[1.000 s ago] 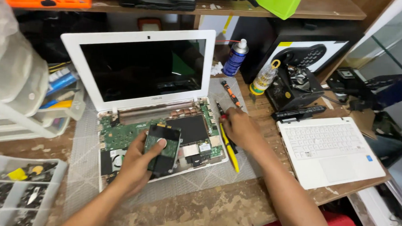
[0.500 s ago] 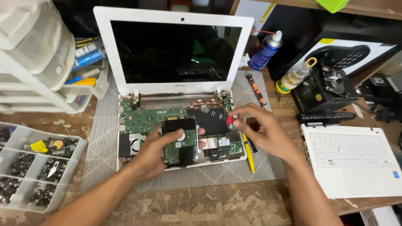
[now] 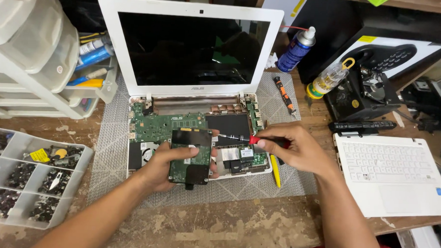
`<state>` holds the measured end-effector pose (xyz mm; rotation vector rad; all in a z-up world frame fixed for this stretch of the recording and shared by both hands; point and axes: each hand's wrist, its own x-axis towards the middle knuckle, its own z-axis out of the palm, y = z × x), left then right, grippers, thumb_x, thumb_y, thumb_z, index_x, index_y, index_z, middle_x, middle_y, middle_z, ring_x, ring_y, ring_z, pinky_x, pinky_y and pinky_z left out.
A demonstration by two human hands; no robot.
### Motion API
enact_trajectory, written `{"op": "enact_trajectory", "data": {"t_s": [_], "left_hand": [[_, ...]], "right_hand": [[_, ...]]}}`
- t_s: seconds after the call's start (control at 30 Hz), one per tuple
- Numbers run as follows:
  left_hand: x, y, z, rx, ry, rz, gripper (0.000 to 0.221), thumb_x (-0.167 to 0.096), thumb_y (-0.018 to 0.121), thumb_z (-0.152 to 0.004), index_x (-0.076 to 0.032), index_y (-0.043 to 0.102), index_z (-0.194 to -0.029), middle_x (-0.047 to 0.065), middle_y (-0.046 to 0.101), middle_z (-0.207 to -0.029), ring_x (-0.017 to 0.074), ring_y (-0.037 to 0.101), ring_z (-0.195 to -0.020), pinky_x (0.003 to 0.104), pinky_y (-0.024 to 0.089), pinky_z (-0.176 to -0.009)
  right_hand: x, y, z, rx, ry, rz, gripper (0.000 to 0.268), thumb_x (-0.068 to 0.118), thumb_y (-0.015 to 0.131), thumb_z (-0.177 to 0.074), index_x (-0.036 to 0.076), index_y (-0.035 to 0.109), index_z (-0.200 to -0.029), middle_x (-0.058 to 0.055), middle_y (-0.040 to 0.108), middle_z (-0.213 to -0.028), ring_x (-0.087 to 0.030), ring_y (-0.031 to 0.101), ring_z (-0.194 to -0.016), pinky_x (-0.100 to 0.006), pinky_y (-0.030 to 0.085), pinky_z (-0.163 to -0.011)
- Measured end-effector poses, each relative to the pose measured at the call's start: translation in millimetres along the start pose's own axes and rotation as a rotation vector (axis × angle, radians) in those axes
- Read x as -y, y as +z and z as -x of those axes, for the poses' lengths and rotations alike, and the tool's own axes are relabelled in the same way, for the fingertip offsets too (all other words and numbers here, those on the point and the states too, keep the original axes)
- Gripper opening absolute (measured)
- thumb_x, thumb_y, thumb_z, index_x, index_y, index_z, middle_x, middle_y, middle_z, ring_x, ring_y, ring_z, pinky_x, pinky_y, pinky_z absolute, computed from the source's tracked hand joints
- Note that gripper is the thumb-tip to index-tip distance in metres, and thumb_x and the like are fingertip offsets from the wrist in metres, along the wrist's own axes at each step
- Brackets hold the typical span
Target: Repairing a laptop by installing or securing a hard drive using a screwdriver
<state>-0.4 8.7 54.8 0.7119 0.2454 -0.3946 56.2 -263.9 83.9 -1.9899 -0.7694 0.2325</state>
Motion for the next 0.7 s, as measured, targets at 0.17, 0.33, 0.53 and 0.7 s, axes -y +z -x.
{"op": "enact_trajectory", "data": {"t_s": [0.17,0.33,0.53,0.7], "left_hand": [[11.6,-19.1,-9.6,-0.009,-0.032,-0.019,0.034,0.002,0.072,-0.076,0.011,0.068,-0.109,0.038,0.068,-0.081,0.0553,0.071,-0.069,0.066,0.061,-0.058],[17.5,-29.2,-15.3,-0.009,-0.054,-0.053,0.032,0.001,0.075,-0.077,0.011,0.068,-0.107,0.038,0.068,-0.080,0.0541,0.071,-0.067,0.066,0.062,-0.056],[10.9,-32.2,-7.8,-0.046,-0.060,-0.178,0.040,-0.005,0.078,-0.077,0.013,0.063,-0.109,0.031,0.065,-0.081,0.0498,0.073,-0.070,0.065,0.061,-0.056],[-6.3,-23.5,0.8,0.190,0.058,-0.690,0.043,-0.027,0.081,-0.077,0.006,0.075,-0.103,0.023,0.073,-0.095,0.0298,0.064,-0.085,0.053,0.060,-0.070]], "right_hand": [[14.8,3.7,-5.5,0.027,-0.038,-0.011,0.015,0.002,0.067,-0.087,-0.003,0.077,-0.096,-0.013,0.062,-0.055,-0.014,0.043,-0.039,-0.026,0.032,-0.039],[10.2,4.6,-4.7,0.039,-0.047,-0.038,0.015,0.002,0.065,-0.089,-0.004,0.077,-0.096,-0.012,0.060,-0.053,-0.013,0.041,-0.038,-0.026,0.031,-0.038],[6.3,3.1,-5.4,0.089,-0.035,-0.058,0.017,0.003,0.063,-0.091,-0.007,0.076,-0.097,-0.010,0.057,-0.047,-0.011,0.039,-0.035,-0.024,0.031,-0.036],[-47.6,5.0,11.7,0.231,0.074,-0.238,0.022,0.004,0.057,-0.095,-0.008,0.075,-0.095,-0.002,0.051,-0.044,-0.009,0.037,-0.033,-0.022,0.029,-0.034]]}}
